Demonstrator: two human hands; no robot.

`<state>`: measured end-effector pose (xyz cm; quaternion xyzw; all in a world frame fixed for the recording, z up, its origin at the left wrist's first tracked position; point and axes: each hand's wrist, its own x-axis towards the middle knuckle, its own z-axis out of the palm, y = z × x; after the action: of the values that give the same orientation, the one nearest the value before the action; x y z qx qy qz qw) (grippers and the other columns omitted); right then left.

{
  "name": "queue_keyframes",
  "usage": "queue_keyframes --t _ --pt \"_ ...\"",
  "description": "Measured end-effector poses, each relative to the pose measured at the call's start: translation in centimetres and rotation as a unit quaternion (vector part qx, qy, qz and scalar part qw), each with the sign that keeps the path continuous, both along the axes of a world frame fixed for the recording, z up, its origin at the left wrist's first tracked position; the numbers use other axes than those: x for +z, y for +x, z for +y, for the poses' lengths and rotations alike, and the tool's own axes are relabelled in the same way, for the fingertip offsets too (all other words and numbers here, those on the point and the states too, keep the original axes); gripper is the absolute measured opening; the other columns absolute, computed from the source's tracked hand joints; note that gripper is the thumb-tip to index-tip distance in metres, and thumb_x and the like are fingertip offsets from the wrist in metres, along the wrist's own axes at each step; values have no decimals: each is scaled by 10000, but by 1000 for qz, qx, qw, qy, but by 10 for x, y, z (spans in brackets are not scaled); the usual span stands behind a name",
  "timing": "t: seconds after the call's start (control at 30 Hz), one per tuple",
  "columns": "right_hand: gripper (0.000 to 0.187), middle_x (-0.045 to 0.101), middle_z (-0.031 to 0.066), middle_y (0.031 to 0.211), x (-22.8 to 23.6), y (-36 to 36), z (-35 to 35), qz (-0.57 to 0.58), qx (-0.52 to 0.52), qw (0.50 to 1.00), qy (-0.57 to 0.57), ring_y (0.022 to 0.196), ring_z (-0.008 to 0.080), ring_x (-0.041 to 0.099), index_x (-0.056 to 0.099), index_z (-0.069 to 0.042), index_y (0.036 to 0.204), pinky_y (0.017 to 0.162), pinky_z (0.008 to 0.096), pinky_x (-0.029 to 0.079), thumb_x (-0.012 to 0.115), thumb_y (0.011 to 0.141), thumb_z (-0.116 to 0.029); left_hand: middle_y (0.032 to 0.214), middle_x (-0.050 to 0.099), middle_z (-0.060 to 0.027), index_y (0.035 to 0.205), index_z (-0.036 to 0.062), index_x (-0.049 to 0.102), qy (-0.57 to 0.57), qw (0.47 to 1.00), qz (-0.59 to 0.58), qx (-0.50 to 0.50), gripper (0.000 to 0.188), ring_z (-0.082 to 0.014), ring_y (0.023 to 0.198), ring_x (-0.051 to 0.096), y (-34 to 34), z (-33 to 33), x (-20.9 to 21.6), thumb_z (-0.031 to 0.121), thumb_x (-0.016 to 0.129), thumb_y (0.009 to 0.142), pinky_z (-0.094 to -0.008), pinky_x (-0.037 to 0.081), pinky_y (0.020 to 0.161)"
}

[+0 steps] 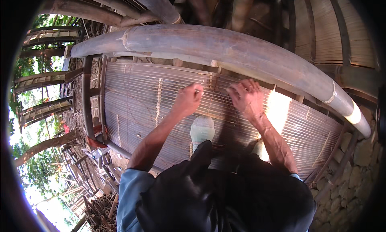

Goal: The person shaves a bamboo strip with a knife and then threads a thin cord through a bamboo lattice to secure it.

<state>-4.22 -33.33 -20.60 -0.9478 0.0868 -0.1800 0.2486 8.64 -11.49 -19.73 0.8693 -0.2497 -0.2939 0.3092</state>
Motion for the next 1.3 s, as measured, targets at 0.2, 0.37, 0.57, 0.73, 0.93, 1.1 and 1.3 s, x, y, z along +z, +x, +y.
queue_keyframes --t 0.2,0.37,0.57,0.73,0.93,1.1,1.3 --pt "211 657 82 876 -15 -2 30 39 30 999 -14 867 251 661 702 -89 850 742 412 553 757 820 -291 650 617 -86 925 -10 718 -39 991 63 107 238 -90 607 534 -15 45 9 228 710 919 -277 444 583" --pt "119 662 105 888 -9 -9 40 95 63 991 -77 868 265 666 663 -42 783 710 392 554 700 707 -125 637 625 -67 932 -18 712 -69 980 77 172 242 -73 584 527 -35 36 3 223 707 921 -281 438 556" --pt "161 657 148 913 -3 -7 37 153 40 985 -65 928 280 668 657 -1 800 721 384 568 685 675 -98 622 625 -58 910 -20 709 -70 982 65 166 252 -78 576 528 -37 -4 3 232 716 916 -282 437 547" --pt "235 641 208 953 9 -2 37 190 63 977 -78 963 340 661 657 45 885 731 389 578 687 697 -93 663 653 -51 902 -13 714 -97 970 111 193 263 -76 608 537 -34 -9 -10 249 713 925 -284 450 568" --pt "277 642 236 991 -7 3 34 210 61 973 -77 962 378 655 624 59 925 736 424 578 694 733 -129 743 677 -38 950 -30 699 -179 935 204 226 293 -75 659 584 -36 -9 -26 262 718 926 -274 480 599" --pt "282 665 209 901 -4 2 33 203 44 978 26 892 369 678 594 41 900 715 462 574 708 785 -191 690 629 -54 907 -36 686 -114 983 104 97 373 -122 610 594 -40 -26 -28 335 686 948 -294 489 586" --pt "267 676 210 823 7 -6 47 205 61 938 272 708 412 687 578 22 951 678 512 555 667 838 -203 589 473 -17 693 -25 613 -121 947 163 249 470 -101 571 442 -35 -39 -36 376 716 916 -322 381 526"
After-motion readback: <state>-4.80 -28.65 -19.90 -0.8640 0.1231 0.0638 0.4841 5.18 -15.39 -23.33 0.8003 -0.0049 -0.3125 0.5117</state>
